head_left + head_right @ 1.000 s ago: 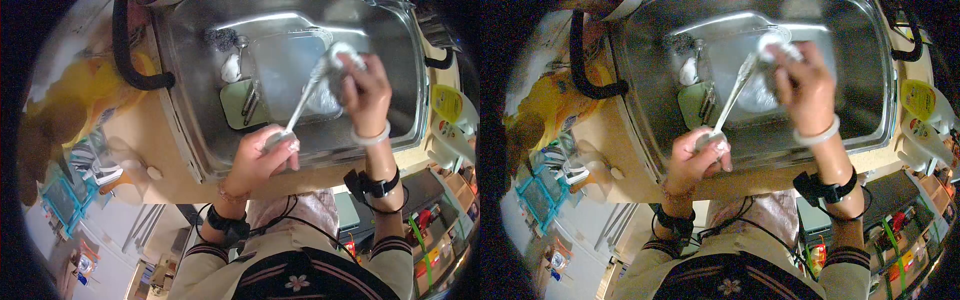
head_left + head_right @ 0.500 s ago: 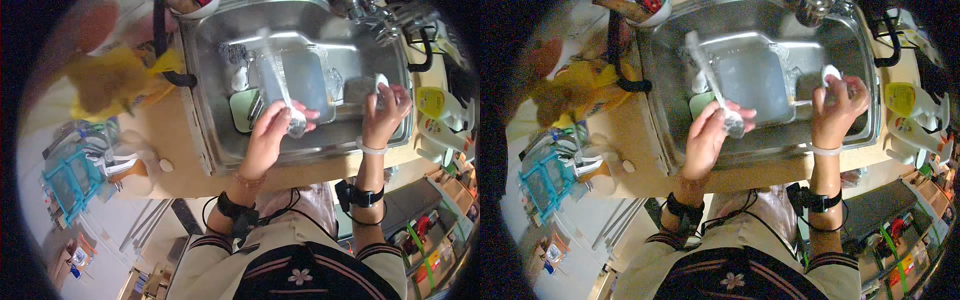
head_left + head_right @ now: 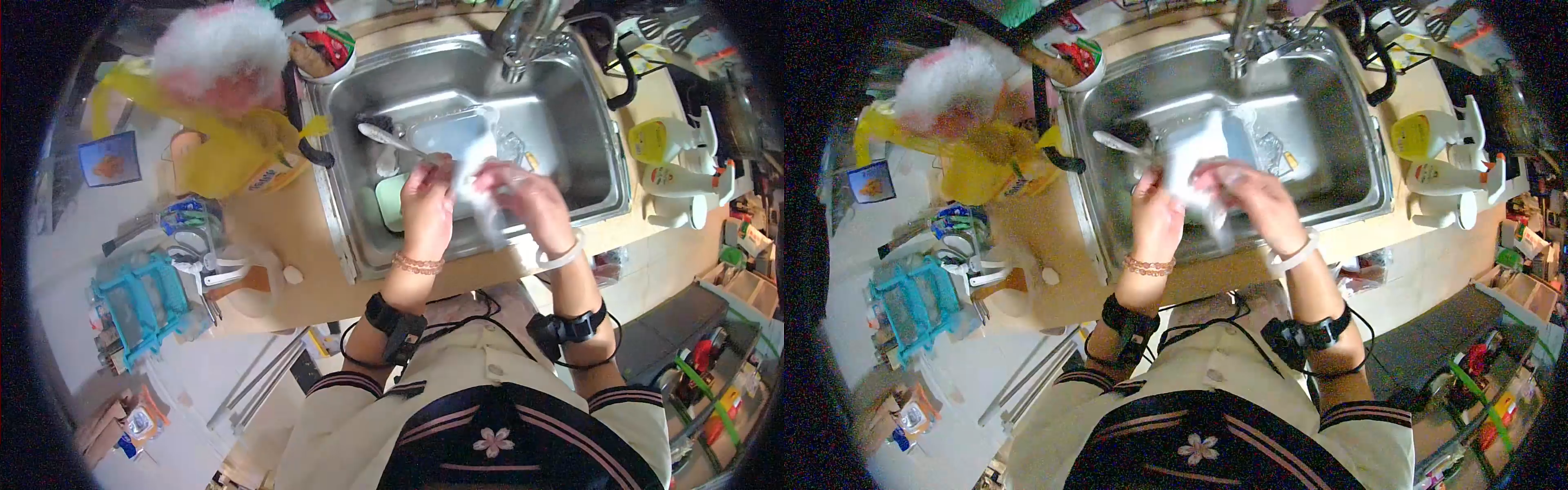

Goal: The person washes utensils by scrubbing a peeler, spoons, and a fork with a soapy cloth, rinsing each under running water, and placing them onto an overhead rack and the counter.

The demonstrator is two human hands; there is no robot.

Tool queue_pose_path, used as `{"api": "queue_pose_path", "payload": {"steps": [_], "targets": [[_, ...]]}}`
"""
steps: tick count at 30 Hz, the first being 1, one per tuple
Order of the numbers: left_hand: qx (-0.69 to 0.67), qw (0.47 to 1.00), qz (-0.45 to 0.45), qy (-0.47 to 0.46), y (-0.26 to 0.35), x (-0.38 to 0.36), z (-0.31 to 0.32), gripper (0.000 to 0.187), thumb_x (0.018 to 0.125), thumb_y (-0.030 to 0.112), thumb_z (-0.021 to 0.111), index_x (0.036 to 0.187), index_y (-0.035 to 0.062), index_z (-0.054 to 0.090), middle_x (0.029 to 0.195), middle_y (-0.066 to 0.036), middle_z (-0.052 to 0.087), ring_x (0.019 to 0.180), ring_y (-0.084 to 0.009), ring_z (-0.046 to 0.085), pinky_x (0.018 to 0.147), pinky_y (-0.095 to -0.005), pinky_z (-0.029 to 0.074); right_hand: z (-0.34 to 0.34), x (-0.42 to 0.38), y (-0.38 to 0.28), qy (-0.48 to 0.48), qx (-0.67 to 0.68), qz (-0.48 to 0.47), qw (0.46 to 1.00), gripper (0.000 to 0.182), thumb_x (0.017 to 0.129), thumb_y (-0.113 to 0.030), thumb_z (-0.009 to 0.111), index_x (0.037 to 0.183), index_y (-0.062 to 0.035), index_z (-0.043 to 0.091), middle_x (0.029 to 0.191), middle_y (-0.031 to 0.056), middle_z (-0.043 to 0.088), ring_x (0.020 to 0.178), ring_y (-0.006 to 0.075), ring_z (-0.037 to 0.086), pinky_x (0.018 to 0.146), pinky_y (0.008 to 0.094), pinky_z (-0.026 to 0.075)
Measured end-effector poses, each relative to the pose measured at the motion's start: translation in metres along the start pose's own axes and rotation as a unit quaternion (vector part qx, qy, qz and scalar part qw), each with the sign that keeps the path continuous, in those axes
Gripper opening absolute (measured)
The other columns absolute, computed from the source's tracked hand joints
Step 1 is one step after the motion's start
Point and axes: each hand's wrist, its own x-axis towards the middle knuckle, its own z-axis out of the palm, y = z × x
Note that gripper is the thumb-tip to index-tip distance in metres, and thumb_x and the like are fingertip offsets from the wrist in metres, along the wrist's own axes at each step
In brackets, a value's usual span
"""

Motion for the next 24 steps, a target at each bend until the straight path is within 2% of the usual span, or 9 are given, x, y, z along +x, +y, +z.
{"api": "queue_pose_path", "payload": {"steps": [2,4,6,9,12,16,20,21,24], "targets": [[0.072,0.997,0.031,0.026,-0.008,-0.006,0.008,0.019,0.075,-0.003,0.050,0.094,0.0013,0.053,0.086,-0.003,0.056,0.077,-0.0130,0.054,0.066,-0.0234,0.046,-0.006,0.002,0.013,0.004,-0.193,-0.102,0.976,0.017,0.073,-0.006,0.054,0.089,-0.0024,0.059,0.090,0.0069,0.052,0.080,0.0130,0.049,0.067,0.0232,0.039],[-0.028,0.998,0.051,-0.005,-0.022,-0.002,0.011,0.019,0.076,-0.003,0.048,0.094,0.0011,0.052,0.088,-0.004,0.056,0.078,-0.0129,0.054,0.068,-0.0248,0.046,-0.004,0.000,0.014,0.090,-0.490,-0.231,0.835,0.030,0.063,-0.007,0.064,0.092,-0.0044,0.054,0.095,0.0119,0.049,0.081,0.0260,0.049,0.071,0.0305,0.040],[-0.060,0.995,0.075,-0.012,-0.029,-0.005,0.013,0.021,0.076,-0.005,0.046,0.096,0.0000,0.051,0.093,-0.006,0.055,0.082,-0.0140,0.054,0.070,-0.0260,0.045,-0.006,0.006,0.019,0.088,-0.462,-0.303,0.829,0.034,0.067,-0.012,0.063,0.098,-0.0051,0.049,0.089,0.0181,0.052,0.074,0.0334,0.051,0.063,0.0349,0.043],[-0.085,0.991,0.100,-0.012,-0.025,-0.010,0.027,0.022,0.077,-0.005,0.044,0.098,-0.0003,0.049,0.094,-0.007,0.054,0.085,-0.0153,0.054,0.073,-0.0259,0.044,-0.015,0.005,0.037,0.033,-0.427,-0.119,0.896,0.035,0.072,-0.017,0.059,0.101,-0.0030,0.046,0.076,0.0211,0.055,0.065,0.0373,0.054,0.055,0.0397,0.043],[-0.126,0.989,0.069,-0.044,-0.024,-0.009,0.031,0.017,0.080,0.001,0.046,0.096,0.0008,0.050,0.089,-0.005,0.054,0.081,-0.0130,0.053,0.072,-0.0242,0.043,-0.026,0.011,0.059,0.079,-0.485,-0.206,0.846,0.032,0.076,-0.021,0.055,0.100,-0.0016,0.046,0.064,0.0213,0.054,0.061,0.0392,0.053,0.054,0.0423,0.043],[-0.144,0.988,0.050,-0.022,-0.043,0.004,0.022,0.010,0.084,0.010,0.047,0.091,0.0040,0.052,0.082,-0.001,0.055,0.071,-0.0081,0.051,0.062,-0.0206,0.041,-0.035,0.019,0.052,0.059,-0.386,-0.147,0.909,0.025,0.080,-0.019,0.050,0.095,0.0014,0.050,0.068,0.0207,0.056,0.064,0.0333,0.056,0.058,0.0344,0.043],[-0.148,0.989,0.022,0.000,-0.047,-0.001,0.039,0.010,0.083,0.011,0.050,0.089,0.0048,0.054,0.081,-0.001,0.056,0.068,-0.0081,0.051,0.059,-0.0195,0.041,-0.031,0.013,0.051,0.120,-0.414,-0.184,0.883,0.025,0.081,-0.019,0.050,0.092,0.0028,0.054,0.072,0.0187,0.058,0.065,0.0252,0.058,0.060,0.0320,0.044],[-0.142,0.990,0.015,0.007,-0.050,0.000,0.037,0.010,0.082,0.012,0.051,0.089,0.0048,0.054,0.081,-0.001,0.057,0.068,-0.0088,0.052,0.059,-0.0201,0.041,-0.034,0.018,0.053,0.139,-0.361,-0.090,0.918,0.030,0.078,-0.022,0.054,0.098,-0.0005,0.050,0.071,0.0243,0.055,0.068,0.0394,0.054,0.058,0.0393,0.044],[-0.128,0.991,0.032,0.008,-0.052,0.001,0.033,0.012,0.081,0.015,0.053,0.089,0.0052,0.055,0.081,-0.002,0.058,0.074,-0.0118,0.055,0.061,-0.0230,0.044,-0.049,0.027,0.054,0.090,-0.273,-0.099,0.953,0.029,0.078,-0.020,0.053,0.099,-0.0003,0.050,0.071,0.0240,0.055,0.069,0.0392,0.055,0.060,0.0392,0.044]]}}
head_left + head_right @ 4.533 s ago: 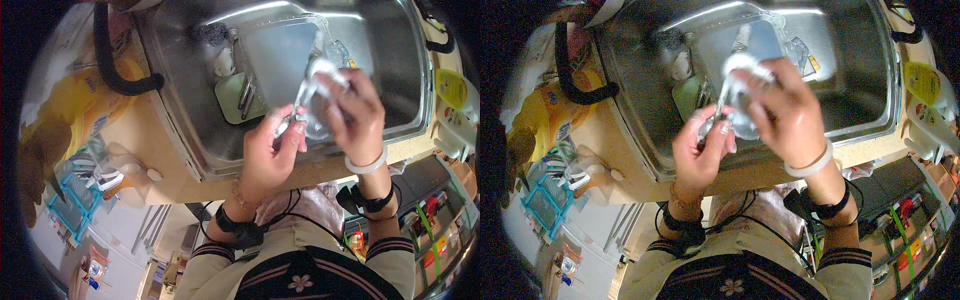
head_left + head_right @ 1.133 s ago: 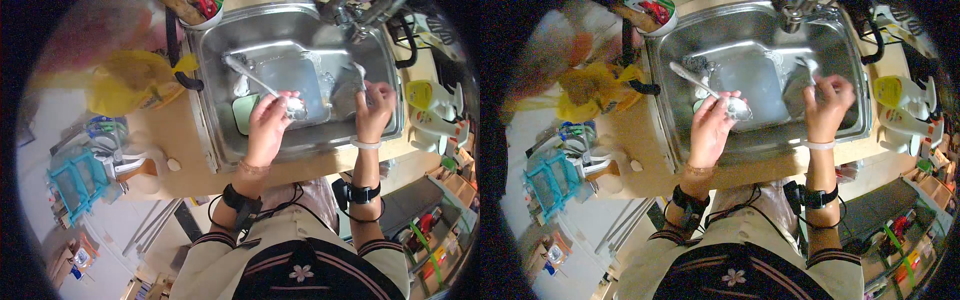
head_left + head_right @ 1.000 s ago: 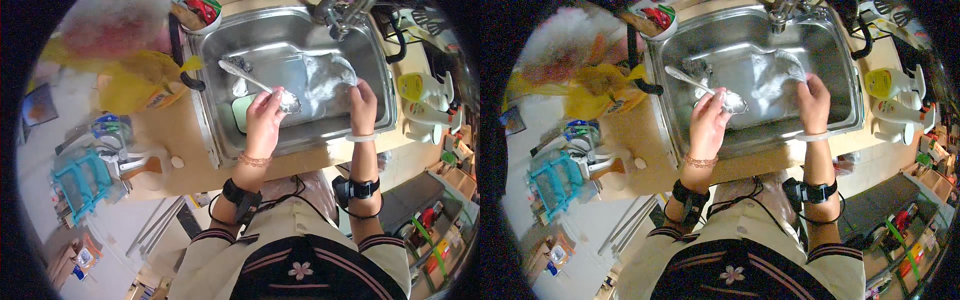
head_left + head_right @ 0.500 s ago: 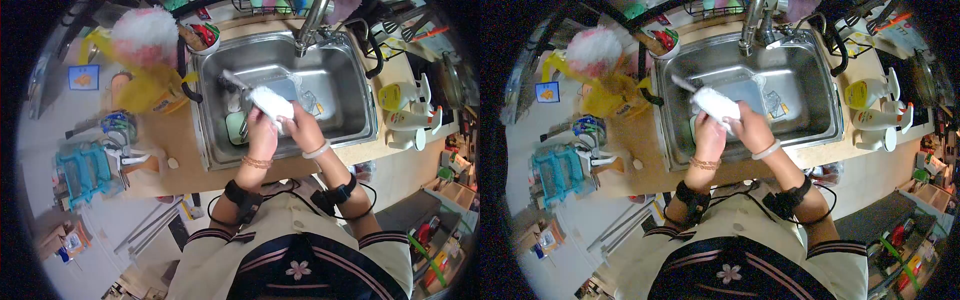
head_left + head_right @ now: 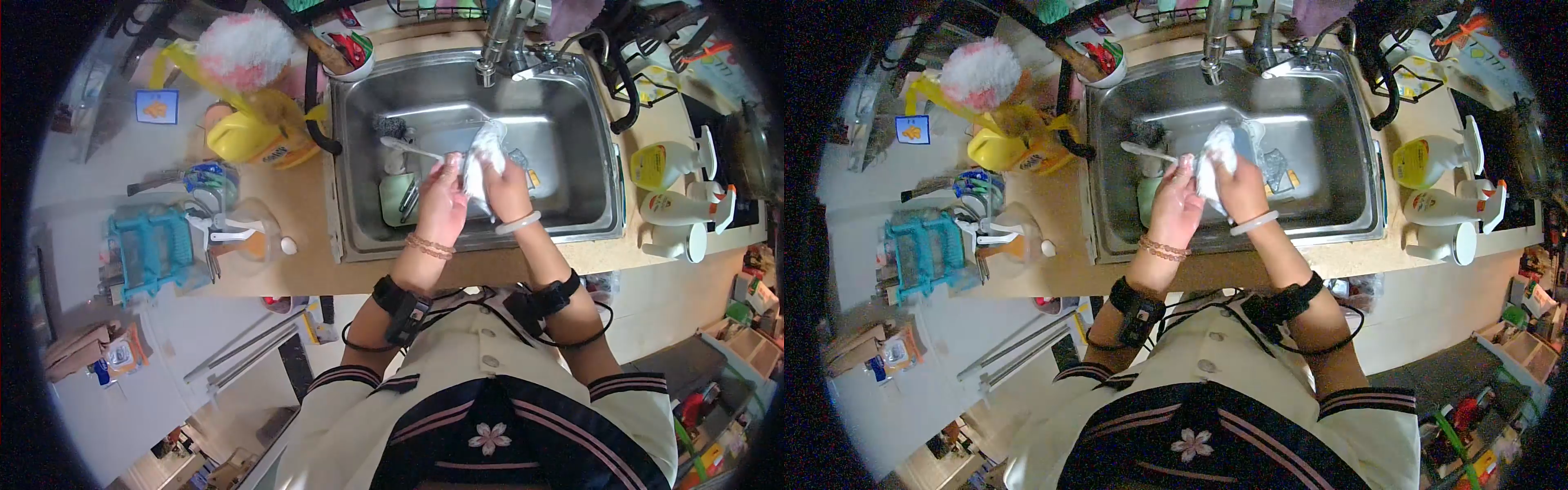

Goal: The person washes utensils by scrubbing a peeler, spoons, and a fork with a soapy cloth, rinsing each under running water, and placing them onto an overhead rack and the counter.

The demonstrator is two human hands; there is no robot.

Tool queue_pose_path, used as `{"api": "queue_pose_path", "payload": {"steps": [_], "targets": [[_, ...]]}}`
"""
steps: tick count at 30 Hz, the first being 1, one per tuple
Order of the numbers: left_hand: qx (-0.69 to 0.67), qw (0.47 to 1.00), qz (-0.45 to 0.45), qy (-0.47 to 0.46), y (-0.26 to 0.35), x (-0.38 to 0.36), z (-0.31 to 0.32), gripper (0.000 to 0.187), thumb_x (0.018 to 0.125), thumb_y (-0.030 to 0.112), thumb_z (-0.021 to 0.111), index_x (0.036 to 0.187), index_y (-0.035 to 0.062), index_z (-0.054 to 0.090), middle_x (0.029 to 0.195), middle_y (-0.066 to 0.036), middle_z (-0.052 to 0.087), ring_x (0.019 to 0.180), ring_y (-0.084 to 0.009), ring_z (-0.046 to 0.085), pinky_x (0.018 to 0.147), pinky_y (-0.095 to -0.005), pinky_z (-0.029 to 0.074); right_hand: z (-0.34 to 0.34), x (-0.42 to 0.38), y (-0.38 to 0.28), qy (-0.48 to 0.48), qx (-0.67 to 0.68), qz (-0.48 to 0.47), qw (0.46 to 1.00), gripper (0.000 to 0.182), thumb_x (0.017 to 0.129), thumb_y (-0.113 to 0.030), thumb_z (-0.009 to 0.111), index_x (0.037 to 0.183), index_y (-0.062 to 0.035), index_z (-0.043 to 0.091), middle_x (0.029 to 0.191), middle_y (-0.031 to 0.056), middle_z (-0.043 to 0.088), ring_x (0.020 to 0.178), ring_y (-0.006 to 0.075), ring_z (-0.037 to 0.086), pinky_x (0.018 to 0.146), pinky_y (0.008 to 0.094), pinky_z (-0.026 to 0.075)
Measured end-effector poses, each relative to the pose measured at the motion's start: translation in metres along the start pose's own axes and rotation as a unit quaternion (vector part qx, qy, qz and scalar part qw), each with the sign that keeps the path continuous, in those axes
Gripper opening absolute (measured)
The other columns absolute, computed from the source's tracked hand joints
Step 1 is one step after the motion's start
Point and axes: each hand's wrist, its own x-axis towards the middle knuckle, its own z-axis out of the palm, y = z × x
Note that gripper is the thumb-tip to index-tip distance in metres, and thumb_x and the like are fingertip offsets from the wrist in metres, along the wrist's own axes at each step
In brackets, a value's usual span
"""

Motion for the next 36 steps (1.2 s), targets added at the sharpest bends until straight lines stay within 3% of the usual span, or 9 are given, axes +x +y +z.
{"api": "queue_pose_path", "payload": {"steps": [4,8,9,12,24,25,29,32,36], "targets": [[-0.007,1.000,0.006,0.014,-0.001,-0.004,0.012,0.012,0.081,0.015,0.052,0.089,0.0054,0.055,0.084,-0.003,0.058,0.077,-0.0122,0.055,0.065,-0.0235,0.044,0.002,-0.010,-0.011,0.054,-0.095,-0.134,0.985,0.025,0.078,-0.019,0.051,0.094,0.0001,0.053,0.072,0.0223,0.056,0.071,0.0342,0.058,0.061,0.0381,0.044],[-0.023,1.000,-0.002,0.001,-0.003,0.000,0.004,0.012,0.082,0.014,0.051,0.088,0.0055,0.055,0.083,-0.003,0.058,0.076,-0.0116,0.054,0.067,-0.0239,0.044,-0.012,0.009,-0.009,-0.040,0.018,0.054,0.998,0.026,0.076,-0.021,0.054,0.091,-0.0001,0.054,0.074,0.0218,0.057,0.073,0.0368,0.056,0.062,0.0385,0.044],[-0.022,0.999,0.017,0.024,-0.001,0.000,0.010,0.009,0.081,0.014,0.052,0.085,0.0063,0.055,0.080,-0.002,0.058,0.073,-0.0108,0.054,0.063,-0.0234,0.043,-0.014,0.005,-0.007,-0.031,-0.004,-0.055,0.998,0.023,0.077,-0.018,0.054,0.083,0.0041,0.055,0.068,0.0169,0.058,0.060,0.0205,0.054,0.058,0.0312,0.043],[-0.009,0.999,0.028,0.031,-0.004,-0.002,0.015,0.007,0.080,0.014,0.054,0.081,0.0066,0.055,0.075,-0.001,0.056,0.071,-0.0101,0.052,0.061,-0.0230,0.043,-0.006,-0.005,-0.027,0.060,-0.131,-0.119,0.982,0.022,0.076,-0.019,0.053,0.085,0.0014,0.055,0.069,0.0218,0.056,0.065,0.0369,0.055,0.057,0.0356,0.044],[-0.039,0.999,-0.004,0.003,0.000,-0.006,0.009,0.007,0.081,0.012,0.052,0.085,0.0070,0.054,0.079,0.000,0.056,0.075,-0.0134,0.052,0.064,-0.0272,0.042,-0.015,0.002,-0.028,-0.005,-0.052,0.006,0.999,0.026,0.075,-0.019,0.055,0.092,0.0013,0.052,0.076,0.0240,0.055,0.075,0.0394,0.053,0.062,0.0392,0.043],[-0.052,0.998,0.010,0.016,0.003,-0.004,0.011,0.007,0.081,0.012,0.052,0.086,0.0074,0.054,0.080,0.000,0.056,0.076,-0.0138,0.052,0.065,-0.0281,0.042,-0.014,0.001,-0.023,0.004,-0.026,-0.128,0.991,0.026,0.076,-0.019,0.055,0.091,0.0016,0.052,0.075,0.0240,0.055,0.072,0.0393,0.054,0.060,0.0390,0.043],[-0.045,0.999,-0.005,-0.007,0.001,-0.014,0.017,0.003,0.082,0.014,0.051,0.085,0.0124,0.053,0.083,0.001,0.056,0.080,-0.0153,0.051,0.068,-0.0296,0.042,-0.012,-0.011,-0.030,0.060,-0.073,-0.117,0.989,0.019,0.080,-0.015,0.051,0.085,0.0032,0.054,0.068,0.0142,0.057,0.062,0.0185,0.055,0.057,0.0307,0.042],[-0.055,0.998,-0.010,-0.022,-0.001,-0.011,0.011,0.003,0.083,0.014,0.050,0.084,0.0141,0.053,0.080,0.002,0.055,0.078,-0.0148,0.051,0.066,-0.0279,0.040,-0.019,0.002,-0.034,0.019,-0.027,0.005,0.999,0.021,0.079,-0.018,0.053,0.086,0.0021,0.054,0.071,0.0220,0.056,0.065,0.0374,0.053,0.057,0.0348,0.043],[-0.144,0.976,-0.024,-0.164,0.003,0.003,-0.020,0.014,0.082,0.011,0.048,0.095,0.0113,0.051,0.097,-0.004,0.055,0.089,-0.0193,0.051,0.076,-0.0322,0.040,-0.037,-0.007,-0.028,-0.020,0.045,-0.062,0.997,0.019,0.077,-0.017,0.056,0.081,0.0014,0.057,0.071,0.0153,0.058,0.061,0.0272,0.054,0.057,0.0303,0.042]]}}
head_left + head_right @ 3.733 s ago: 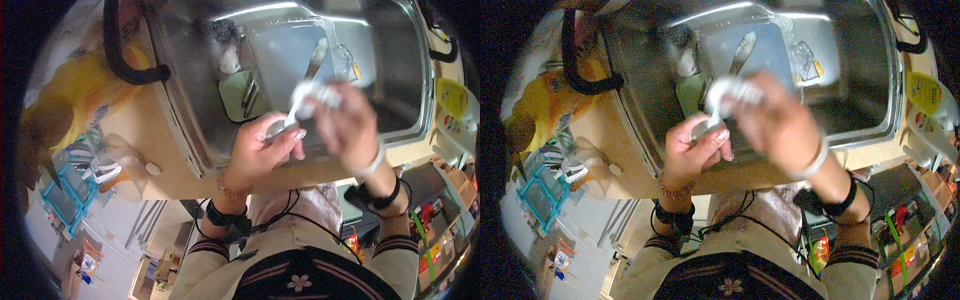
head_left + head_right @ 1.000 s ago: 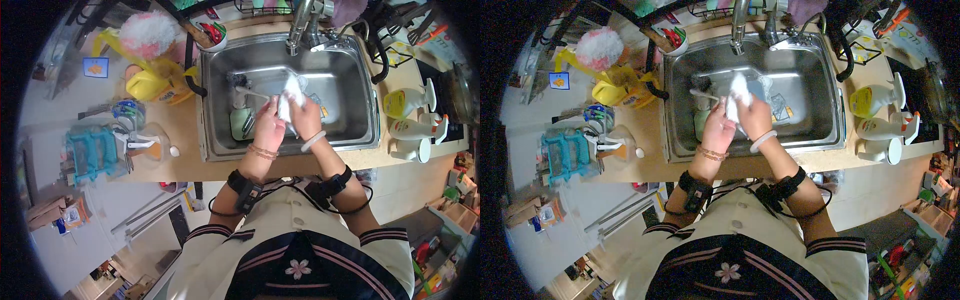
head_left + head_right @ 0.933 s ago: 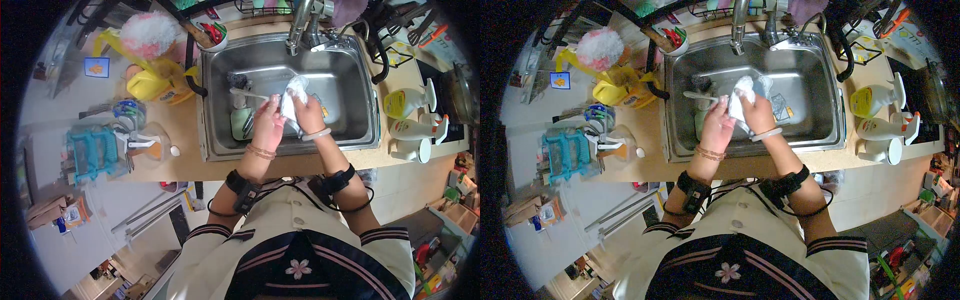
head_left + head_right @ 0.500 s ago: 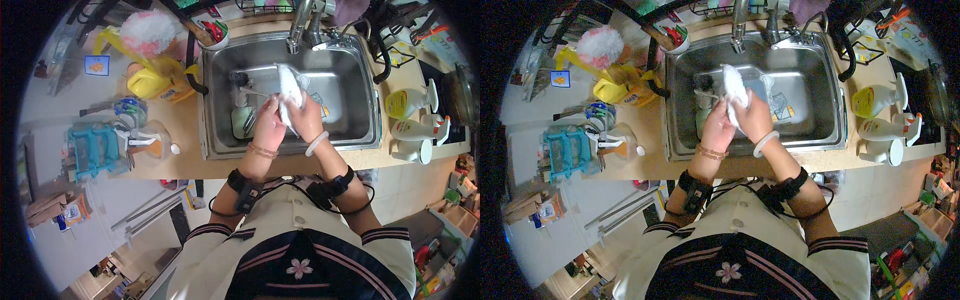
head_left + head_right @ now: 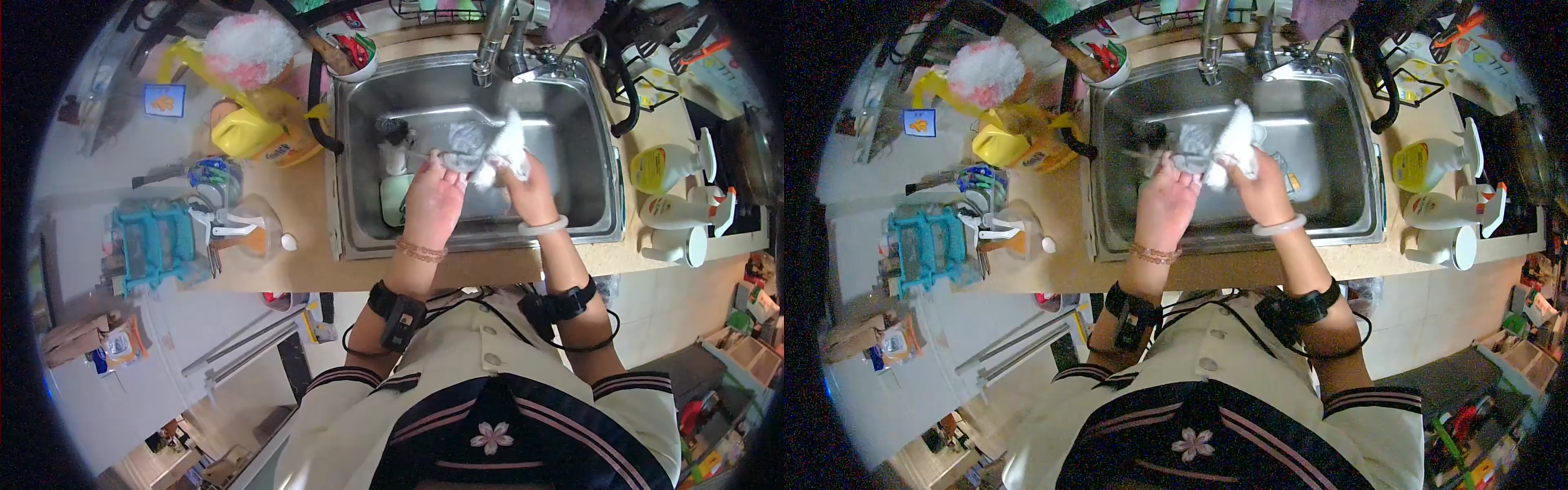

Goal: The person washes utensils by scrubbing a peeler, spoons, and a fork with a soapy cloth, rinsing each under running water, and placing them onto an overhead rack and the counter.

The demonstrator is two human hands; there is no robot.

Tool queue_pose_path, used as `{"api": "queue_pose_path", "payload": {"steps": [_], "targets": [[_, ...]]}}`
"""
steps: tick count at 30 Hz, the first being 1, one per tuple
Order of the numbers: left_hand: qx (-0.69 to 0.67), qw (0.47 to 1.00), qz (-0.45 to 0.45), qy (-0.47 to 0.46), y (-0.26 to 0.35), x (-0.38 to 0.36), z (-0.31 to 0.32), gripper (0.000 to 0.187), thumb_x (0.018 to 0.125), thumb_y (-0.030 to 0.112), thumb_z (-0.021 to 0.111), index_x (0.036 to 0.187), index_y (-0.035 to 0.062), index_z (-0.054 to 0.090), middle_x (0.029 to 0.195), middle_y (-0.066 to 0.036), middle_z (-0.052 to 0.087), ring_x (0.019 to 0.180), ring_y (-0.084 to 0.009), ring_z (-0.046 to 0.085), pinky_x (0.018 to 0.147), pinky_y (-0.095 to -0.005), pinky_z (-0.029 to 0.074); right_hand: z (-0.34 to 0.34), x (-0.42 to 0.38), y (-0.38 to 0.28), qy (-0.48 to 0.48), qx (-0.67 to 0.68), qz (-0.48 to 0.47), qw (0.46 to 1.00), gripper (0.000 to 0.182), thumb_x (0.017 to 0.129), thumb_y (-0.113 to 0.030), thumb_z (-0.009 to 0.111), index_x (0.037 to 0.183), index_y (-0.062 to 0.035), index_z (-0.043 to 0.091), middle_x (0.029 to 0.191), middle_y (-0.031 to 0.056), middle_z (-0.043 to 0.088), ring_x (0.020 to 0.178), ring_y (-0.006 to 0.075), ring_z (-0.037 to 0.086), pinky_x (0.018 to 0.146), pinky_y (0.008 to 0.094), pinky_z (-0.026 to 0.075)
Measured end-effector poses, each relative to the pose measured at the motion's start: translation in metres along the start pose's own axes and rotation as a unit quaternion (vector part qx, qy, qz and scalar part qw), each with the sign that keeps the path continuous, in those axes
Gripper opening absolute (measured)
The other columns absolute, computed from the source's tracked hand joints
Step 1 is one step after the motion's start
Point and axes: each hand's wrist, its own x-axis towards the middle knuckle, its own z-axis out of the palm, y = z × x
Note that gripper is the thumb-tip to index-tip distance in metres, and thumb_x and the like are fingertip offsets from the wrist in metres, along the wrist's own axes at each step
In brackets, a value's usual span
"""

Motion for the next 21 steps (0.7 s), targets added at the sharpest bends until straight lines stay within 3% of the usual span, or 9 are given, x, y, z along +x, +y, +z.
{"api": "queue_pose_path", "payload": {"steps": [2,8,9,12,13,16,20,21], "targets": [[-0.052,0.986,-0.062,-0.146,0.011,0.003,-0.012,0.016,0.081,0.009,0.048,0.097,0.0114,0.051,0.098,-0.005,0.054,0.091,-0.0203,0.050,0.078,-0.0319,0.040,-0.004,-0.003,-0.007,-0.036,-0.063,-0.076,0.994,0.015,0.074,-0.012,0.060,0.083,-0.0008,0.058,0.077,0.0134,0.059,0.067,0.0255,0.057,0.062,0.0302,0.043],[0.115,0.991,0.049,0.043,0.013,-0.003,0.042,0.019,0.087,0.014,0.036,0.096,0.0047,0.049,0.097,-0.008,0.053,0.092,-0.0207,0.050,0.082,-0.0333,0.040,0.003,-0.015,-0.013,-0.127,-0.160,-0.208,0.957,0.020,0.066,-0.007,0.062,0.086,-0.0048,0.059,0.090,0.0163,0.057,0.084,0.0325,0.053,0.071,0.0373,0.043],[0.126,0.988,0.061,0.062,0.013,-0.003,0.047,0.019,0.087,0.014,0.035,0.095,0.0039,0.049,0.097,-0.009,0.052,0.093,-0.0210,0.050,0.082,-0.0335,0.040,0.008,-0.019,-0.016,-0.128,-0.203,-0.259,0.935,0.020,0.066,-0.005,0.058,0.086,-0.0032,0.057,0.093,0.0175,0.055,0.092,0.0336,0.050,0.081,0.0395,0.040],[0.095,0.991,0.059,0.074,0.008,-0.004,0.049,0.015,0.086,0.011,0.036,0.088,0.0031,0.049,0.096,-0.012,0.052,0.092,-0.0223,0.050,0.081,-0.0340,0.041,0.020,-0.030,-0.027,-0.190,-0.327,-0.227,0.897,0.021,0.065,-0.004,0.054,0.086,-0.0007,0.055,0.095,0.0195,0.054,0.097,0.0343,0.047,0.092,0.0397,0.033],[0.083,0.992,0.055,0.075,0.007,-0.002,0.049,0.015,0.086,0.011,0.036,0.087,0.0033,0.048,0.095,-0.013,0.052,0.092,-0.0226,0.050,0.081,-0.0340,0.041,0.021,-0.028,-0.023,-0.183,-0.296,-0.266,0.899,0.024,0.063,-0.004,0.053,0.086,0.0011,0.053,0.100,0.0212,0.052,0.099,0.0342,0.047,0.096,0.0404,0.029],[0.039,0.996,0.056,0.059,0.006,-0.003,0.038,0.014,0.085,0.013,0.037,0.082,0.0039,0.047,0.089,-0.011,0.053,0.092,-0.0240,0.049,0.082,-0.0358,0.040,0.021,-0.038,-0.018,-0.188,-0.288,-0.272,0.899,0.025,0.062,-0.007,0.055,0.085,0.0003,0.053,0.104,0.0216,0.051,0.100,0.0336,0.047,0.095,0.0410,0.030],[0.027,0.998,0.051,-0.003,0.006,-0.004,0.021,0.016,0.084,0.018,0.040,0.081,0.0043,0.047,0.080,-0.009,0.052,0.094,-0.0257,0.048,0.083,-0.0384,0.039,0.028,-0.036,-0.023,-0.155,-0.309,-0.205,0.916,0.024,0.063,-0.010,0.058,0.084,-0.0006,0.053,0.106,0.0226,0.049,0.101,0.0340,0.046,0.094,0.0402,0.032],[0.012,0.998,0.047,-0.035,0.011,-0.002,0.012,0.016,0.085,0.018,0.040,0.082,0.0042,0.047,0.080,-0.010,0.052,0.094,-0.0255,0.048,0.083,-0.0381,0.039,0.025,-0.038,-0.028,-0.208,-0.301,-0.210,0.907,0.023,0.064,-0.011,0.058,0.086,-0.0021,0.055,0.103,0.0216,0.051,0.101,0.0334,0.047,0.092,0.0399,0.033]]}}
